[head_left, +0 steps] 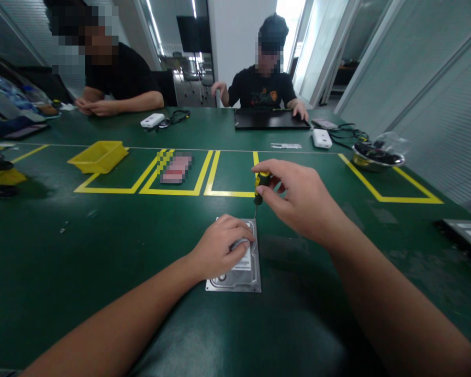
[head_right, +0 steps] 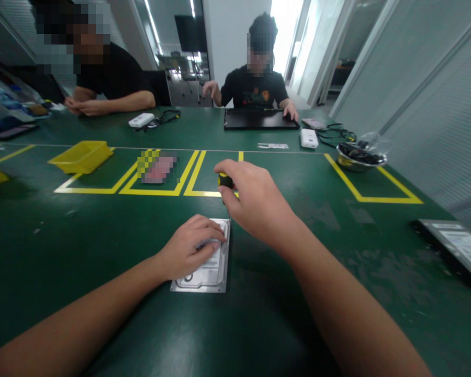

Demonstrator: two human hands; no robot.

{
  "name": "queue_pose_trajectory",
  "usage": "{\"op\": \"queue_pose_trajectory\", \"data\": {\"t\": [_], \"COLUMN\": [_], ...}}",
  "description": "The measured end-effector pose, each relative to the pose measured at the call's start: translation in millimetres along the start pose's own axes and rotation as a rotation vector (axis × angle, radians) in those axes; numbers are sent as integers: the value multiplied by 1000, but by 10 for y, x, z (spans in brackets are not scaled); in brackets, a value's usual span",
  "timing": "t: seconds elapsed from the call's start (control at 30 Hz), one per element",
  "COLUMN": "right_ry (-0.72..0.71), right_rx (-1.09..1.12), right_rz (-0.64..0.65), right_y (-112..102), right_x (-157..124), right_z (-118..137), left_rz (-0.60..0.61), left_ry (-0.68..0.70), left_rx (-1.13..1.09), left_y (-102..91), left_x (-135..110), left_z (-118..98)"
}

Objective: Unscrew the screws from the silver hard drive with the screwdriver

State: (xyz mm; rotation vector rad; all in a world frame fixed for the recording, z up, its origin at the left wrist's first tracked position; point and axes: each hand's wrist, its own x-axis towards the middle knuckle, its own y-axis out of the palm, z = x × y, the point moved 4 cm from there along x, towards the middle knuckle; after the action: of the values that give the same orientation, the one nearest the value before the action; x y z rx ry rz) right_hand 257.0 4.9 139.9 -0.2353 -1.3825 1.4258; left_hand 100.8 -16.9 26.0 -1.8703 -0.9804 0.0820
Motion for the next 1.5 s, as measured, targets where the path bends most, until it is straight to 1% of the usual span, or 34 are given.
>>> {"op": "queue_pose_trajectory", "data": {"t": [0.1, 0.2, 0.3, 0.37, 0.47, 0.67, 0.8, 0.93, 1.03, 1.17, 1.27, 1.5], "right_ry": [-1, 7, 15, -5, -45, -75, -108, -78, -42, -27, -19, 35], "right_rx": [-26, -66, -140, -198, -269, -379, -387, -313, -269, -221, -180, -132], "right_rz": [-7, -48, -93, -108, -106, -96, -96, -62, -29, 6, 24, 59], "right_y": [-97, -266, -422, -486, -530, -590, -639, -624, -571, -489, -414, -205], "right_x": [-14, -41, -77, -102, -137, -207, -243, -236, -204, -143, -97, -32], "right_z": [28, 64, 90, 112, 159, 323, 422, 389, 304, 214, 181, 92], "left_rz": [2, 1, 4, 3, -3, 1, -6, -9, -6, -28, -45, -24], "left_ry": [-3, -5, -1, -1, -5, -5, -2, -2, 1, -12, -17, -20], "left_rx": [3, 2, -4, -7, -8, -16, -26, -23, -17, 0, 15, 18], "left_y": [1, -1, -6, -10, -12, -9, -24, -32, -27, -25, -23, -4], "left_x": [1, -1, -2, 0, 5, -1, -14, -12, -9, -12, -12, -3], "left_z": [2, -3, -15, -18, -12, 10, 14, 5, -4, -12, -15, 0]}}
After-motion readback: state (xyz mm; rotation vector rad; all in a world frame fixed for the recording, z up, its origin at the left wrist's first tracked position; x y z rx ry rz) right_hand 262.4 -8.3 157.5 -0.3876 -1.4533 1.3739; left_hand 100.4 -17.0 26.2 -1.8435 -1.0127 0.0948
